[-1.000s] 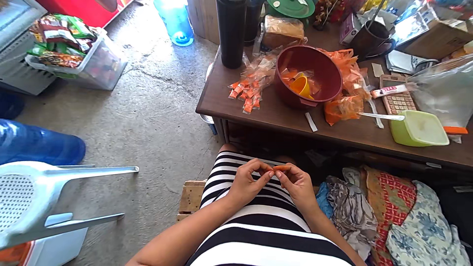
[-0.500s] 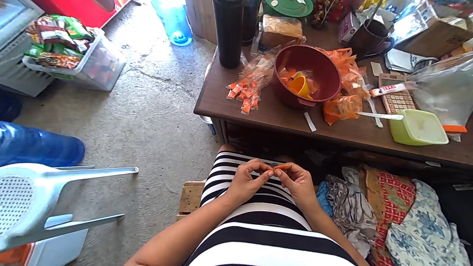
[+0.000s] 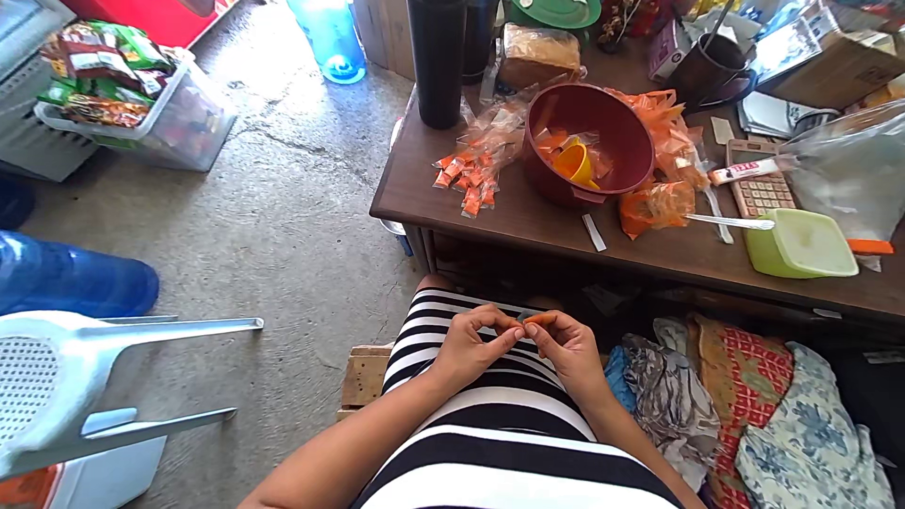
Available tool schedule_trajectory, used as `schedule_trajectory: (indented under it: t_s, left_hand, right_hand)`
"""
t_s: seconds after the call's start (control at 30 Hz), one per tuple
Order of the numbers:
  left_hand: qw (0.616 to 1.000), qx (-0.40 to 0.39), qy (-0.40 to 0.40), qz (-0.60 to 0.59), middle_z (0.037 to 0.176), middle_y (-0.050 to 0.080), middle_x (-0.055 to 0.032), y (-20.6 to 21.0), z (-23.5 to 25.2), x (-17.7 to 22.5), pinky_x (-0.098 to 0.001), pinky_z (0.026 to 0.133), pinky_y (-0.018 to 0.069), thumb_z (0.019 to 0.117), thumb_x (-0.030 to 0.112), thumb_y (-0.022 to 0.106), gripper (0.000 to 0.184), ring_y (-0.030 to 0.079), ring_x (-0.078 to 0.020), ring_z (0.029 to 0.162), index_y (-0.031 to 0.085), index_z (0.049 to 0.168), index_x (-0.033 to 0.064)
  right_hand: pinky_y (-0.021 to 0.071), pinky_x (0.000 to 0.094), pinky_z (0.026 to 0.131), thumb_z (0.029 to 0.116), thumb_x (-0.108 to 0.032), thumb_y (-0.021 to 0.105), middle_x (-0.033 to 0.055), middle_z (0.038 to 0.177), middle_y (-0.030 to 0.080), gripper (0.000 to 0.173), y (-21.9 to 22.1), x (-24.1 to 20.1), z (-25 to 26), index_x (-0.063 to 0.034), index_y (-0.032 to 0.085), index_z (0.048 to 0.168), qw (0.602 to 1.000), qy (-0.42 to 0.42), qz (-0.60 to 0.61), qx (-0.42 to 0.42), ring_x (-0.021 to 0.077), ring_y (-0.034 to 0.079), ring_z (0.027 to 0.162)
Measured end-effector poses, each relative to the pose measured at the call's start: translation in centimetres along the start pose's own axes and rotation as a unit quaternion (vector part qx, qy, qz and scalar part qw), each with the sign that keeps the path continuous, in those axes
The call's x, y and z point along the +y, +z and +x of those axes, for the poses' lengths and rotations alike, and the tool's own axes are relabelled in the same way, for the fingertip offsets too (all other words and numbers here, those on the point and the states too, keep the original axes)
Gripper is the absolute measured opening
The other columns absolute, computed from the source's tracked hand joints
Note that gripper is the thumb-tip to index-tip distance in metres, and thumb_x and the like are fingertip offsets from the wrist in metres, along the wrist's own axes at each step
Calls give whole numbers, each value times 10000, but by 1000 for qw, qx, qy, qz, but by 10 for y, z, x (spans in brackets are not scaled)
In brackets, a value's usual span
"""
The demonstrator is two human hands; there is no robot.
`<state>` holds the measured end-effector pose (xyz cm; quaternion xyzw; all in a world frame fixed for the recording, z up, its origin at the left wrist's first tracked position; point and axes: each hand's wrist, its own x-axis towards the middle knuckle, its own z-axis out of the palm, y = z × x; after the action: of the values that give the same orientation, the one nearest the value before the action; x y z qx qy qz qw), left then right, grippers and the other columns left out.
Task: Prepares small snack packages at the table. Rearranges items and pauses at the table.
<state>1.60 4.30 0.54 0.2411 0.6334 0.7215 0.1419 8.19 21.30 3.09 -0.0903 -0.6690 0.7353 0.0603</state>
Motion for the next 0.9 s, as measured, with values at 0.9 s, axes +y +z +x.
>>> schedule_trajectory:
  t_s: [0.9]
  left_hand:
    - [1000,0,-18,-4,904,643,27,5,1,1,-165,816,522,950,90,651,104,612,18,873,689,926,-4]
  right_hand:
    - [494,107,604,961,-71,658,-65,878,688,86,-1,2,-1,-41,708,1024,999,-14,-14,-26,-54,575,672]
